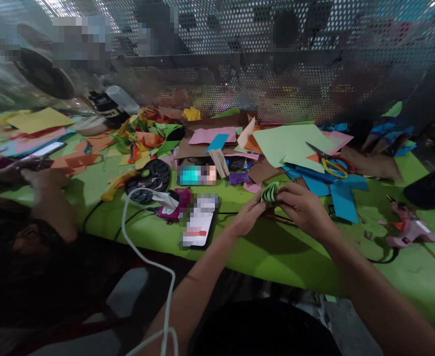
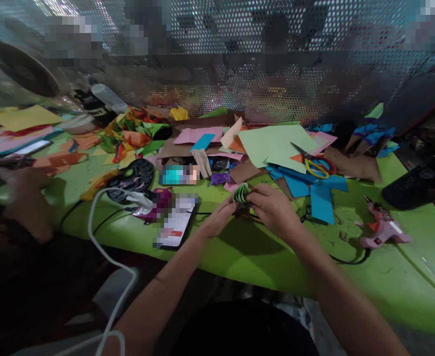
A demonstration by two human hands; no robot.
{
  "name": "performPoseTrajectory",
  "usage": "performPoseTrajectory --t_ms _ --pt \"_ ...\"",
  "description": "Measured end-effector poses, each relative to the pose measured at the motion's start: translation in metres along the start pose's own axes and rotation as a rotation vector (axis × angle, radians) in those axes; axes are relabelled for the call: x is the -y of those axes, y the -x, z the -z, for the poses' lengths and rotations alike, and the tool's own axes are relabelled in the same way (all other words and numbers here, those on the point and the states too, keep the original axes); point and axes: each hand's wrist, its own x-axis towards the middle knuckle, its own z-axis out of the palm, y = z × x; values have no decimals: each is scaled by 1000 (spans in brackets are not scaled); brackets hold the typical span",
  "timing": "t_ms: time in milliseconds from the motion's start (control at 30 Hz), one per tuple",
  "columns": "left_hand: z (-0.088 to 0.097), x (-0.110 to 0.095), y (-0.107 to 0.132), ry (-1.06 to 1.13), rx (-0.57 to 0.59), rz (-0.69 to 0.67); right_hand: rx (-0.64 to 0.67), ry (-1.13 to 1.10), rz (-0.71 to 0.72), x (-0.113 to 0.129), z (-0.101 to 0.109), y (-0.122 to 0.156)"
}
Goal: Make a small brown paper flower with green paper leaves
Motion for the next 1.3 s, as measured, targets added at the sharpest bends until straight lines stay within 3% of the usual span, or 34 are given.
performPoseTrajectory --t_ms 667,900,1100,1300 --pt "1 9 -3 122 -20 76 21 14 -35 -2 1 1" --pt "0 10 -4 174 -29 60 -14 -13 -116 0 0 2" --pt "-1 4 -3 78 -61 26 47 -37 -124 3 3 1" --pt "0 -2 0 -63 -7 27 46 -18 -119 -1 3 2"
